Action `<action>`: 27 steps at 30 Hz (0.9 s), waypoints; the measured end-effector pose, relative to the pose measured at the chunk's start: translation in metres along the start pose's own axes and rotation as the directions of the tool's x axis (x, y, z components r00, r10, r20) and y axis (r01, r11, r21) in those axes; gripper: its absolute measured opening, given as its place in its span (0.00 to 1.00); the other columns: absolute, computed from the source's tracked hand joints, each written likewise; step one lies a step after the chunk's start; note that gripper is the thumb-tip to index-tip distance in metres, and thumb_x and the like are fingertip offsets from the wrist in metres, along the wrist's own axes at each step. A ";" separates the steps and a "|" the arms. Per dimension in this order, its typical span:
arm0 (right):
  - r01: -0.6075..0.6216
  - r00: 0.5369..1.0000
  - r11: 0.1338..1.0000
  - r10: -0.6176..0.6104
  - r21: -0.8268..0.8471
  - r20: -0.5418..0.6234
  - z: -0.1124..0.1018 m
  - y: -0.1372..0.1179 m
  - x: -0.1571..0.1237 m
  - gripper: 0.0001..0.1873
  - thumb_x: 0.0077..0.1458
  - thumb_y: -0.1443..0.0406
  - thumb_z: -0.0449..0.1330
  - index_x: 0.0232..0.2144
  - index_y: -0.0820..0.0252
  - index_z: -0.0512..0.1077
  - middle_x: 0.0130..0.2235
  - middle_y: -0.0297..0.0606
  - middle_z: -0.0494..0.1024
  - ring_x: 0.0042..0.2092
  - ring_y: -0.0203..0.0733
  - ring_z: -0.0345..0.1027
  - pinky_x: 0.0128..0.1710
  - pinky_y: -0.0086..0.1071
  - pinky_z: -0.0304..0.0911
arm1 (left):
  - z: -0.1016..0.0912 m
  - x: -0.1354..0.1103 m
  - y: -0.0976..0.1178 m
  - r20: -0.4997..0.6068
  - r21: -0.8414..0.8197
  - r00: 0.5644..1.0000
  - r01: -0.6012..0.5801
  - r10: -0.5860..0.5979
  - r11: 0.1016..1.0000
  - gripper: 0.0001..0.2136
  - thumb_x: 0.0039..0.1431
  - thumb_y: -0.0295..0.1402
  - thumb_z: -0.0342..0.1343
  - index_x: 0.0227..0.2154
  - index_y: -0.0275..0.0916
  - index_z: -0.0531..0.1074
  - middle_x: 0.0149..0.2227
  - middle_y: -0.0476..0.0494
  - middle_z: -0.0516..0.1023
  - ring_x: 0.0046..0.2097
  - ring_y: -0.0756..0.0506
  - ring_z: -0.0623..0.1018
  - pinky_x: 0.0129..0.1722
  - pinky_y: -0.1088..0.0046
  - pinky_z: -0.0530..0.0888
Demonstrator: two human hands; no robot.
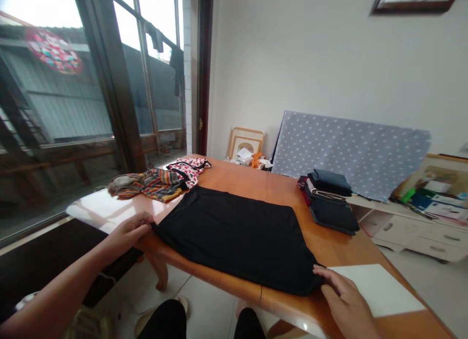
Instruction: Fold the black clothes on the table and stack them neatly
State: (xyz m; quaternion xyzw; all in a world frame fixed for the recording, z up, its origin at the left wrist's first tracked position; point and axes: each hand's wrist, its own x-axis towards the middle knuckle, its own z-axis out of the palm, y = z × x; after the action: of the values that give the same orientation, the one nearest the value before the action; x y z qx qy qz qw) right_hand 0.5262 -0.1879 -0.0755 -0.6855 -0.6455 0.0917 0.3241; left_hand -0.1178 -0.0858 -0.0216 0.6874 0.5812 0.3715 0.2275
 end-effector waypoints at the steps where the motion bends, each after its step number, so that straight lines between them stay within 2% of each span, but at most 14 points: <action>1: -0.017 1.000 1.000 0.017 0.019 0.010 -0.001 0.002 0.000 0.20 0.55 0.56 0.54 0.47 0.47 0.77 0.54 0.34 0.79 0.57 0.52 0.70 0.62 0.48 0.60 | -0.001 -0.002 0.003 -0.014 -0.019 1.000 0.015 -0.015 1.000 0.10 0.55 0.40 0.52 0.35 0.41 0.71 0.30 0.50 0.74 0.35 0.44 0.74 0.35 0.70 0.71; 3: -0.057 0.998 0.997 0.056 0.052 0.012 -0.003 0.003 -0.002 0.20 0.55 0.53 0.54 0.47 0.47 0.77 0.54 0.34 0.79 0.57 0.53 0.71 0.62 0.47 0.61 | -0.003 -0.004 0.007 -0.057 -0.047 0.998 0.028 -0.031 0.998 0.10 0.57 0.41 0.51 0.34 0.41 0.71 0.31 0.49 0.75 0.36 0.44 0.74 0.36 0.70 0.71; 6: -0.130 0.989 0.988 0.135 0.079 -0.054 -0.005 -0.002 -0.005 0.21 0.56 0.50 0.54 0.47 0.48 0.77 0.54 0.36 0.78 0.57 0.54 0.71 0.60 0.47 0.62 | 0.000 -0.003 0.014 -0.138 -0.016 0.990 0.010 -0.012 1.000 0.12 0.59 0.43 0.50 0.32 0.40 0.71 0.33 0.47 0.76 0.39 0.44 0.75 0.42 0.67 0.72; 9: -0.141 0.981 0.987 0.150 0.083 -0.122 -0.007 -0.014 -0.007 0.22 0.58 0.49 0.54 0.49 0.49 0.76 0.55 0.39 0.77 0.56 0.55 0.70 0.60 0.49 0.61 | 0.007 -0.004 0.022 -0.149 0.059 0.988 -0.035 0.043 0.998 0.11 0.60 0.42 0.51 0.34 0.40 0.71 0.34 0.48 0.76 0.38 0.44 0.75 0.41 0.68 0.72; 13: -0.103 0.979 0.994 0.109 0.041 -0.173 -0.009 -0.029 -0.010 0.22 0.58 0.50 0.53 0.48 0.50 0.76 0.53 0.40 0.79 0.54 0.55 0.72 0.57 0.47 0.63 | 0.019 -0.014 0.039 -0.060 0.168 0.983 -0.164 0.176 0.972 0.08 0.61 0.39 0.52 0.37 0.42 0.72 0.37 0.47 0.77 0.41 0.44 0.76 0.43 0.69 0.72; 17: -0.061 0.984 0.997 0.052 -0.049 -0.171 -0.006 -0.040 -0.010 0.19 0.59 0.53 0.53 0.46 0.49 0.77 0.49 0.37 0.80 0.52 0.51 0.72 0.53 0.43 0.65 | 0.031 -0.023 0.053 0.133 0.235 0.955 -0.292 0.266 0.927 0.09 0.63 0.38 0.51 0.39 0.43 0.74 0.39 0.46 0.77 0.42 0.44 0.76 0.44 0.68 0.72; 20: 0.034 0.995 0.990 -0.047 -0.136 -0.093 -0.002 -0.041 -0.011 0.16 0.58 0.57 0.54 0.42 0.49 0.78 0.45 0.36 0.81 0.51 0.50 0.72 0.52 0.44 0.64 | 0.037 -0.021 0.044 0.212 0.256 0.928 -0.355 0.306 0.899 0.10 0.63 0.39 0.52 0.39 0.42 0.75 0.40 0.44 0.78 0.44 0.43 0.77 0.46 0.67 0.72; 22: 0.054 0.994 0.986 -0.069 -0.160 -0.089 -0.001 -0.040 -0.012 0.15 0.57 0.59 0.53 0.40 0.50 0.78 0.44 0.36 0.82 0.50 0.50 0.72 0.52 0.43 0.64 | 0.039 -0.016 0.029 0.197 0.273 0.924 -0.372 0.327 0.887 0.10 0.63 0.41 0.53 0.39 0.42 0.75 0.41 0.44 0.78 0.45 0.42 0.77 0.47 0.65 0.72; 27: -0.030 0.955 0.993 -0.007 -0.118 -0.297 -0.006 -0.034 -0.018 0.14 0.58 0.59 0.53 0.38 0.53 0.77 0.41 0.38 0.81 0.44 0.48 0.72 0.45 0.41 0.66 | 0.042 -0.006 -0.003 0.219 0.294 0.911 -0.403 0.349 0.867 0.11 0.62 0.44 0.54 0.41 0.46 0.75 0.44 0.45 0.79 0.48 0.40 0.77 0.50 0.62 0.72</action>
State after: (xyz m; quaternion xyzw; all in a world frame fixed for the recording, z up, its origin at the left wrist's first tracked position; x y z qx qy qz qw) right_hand 0.4992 -0.2083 -0.0571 -0.7137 -0.5899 -0.0499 0.3744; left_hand -0.0877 -0.0862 -0.0513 0.8431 0.4701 0.2495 0.0767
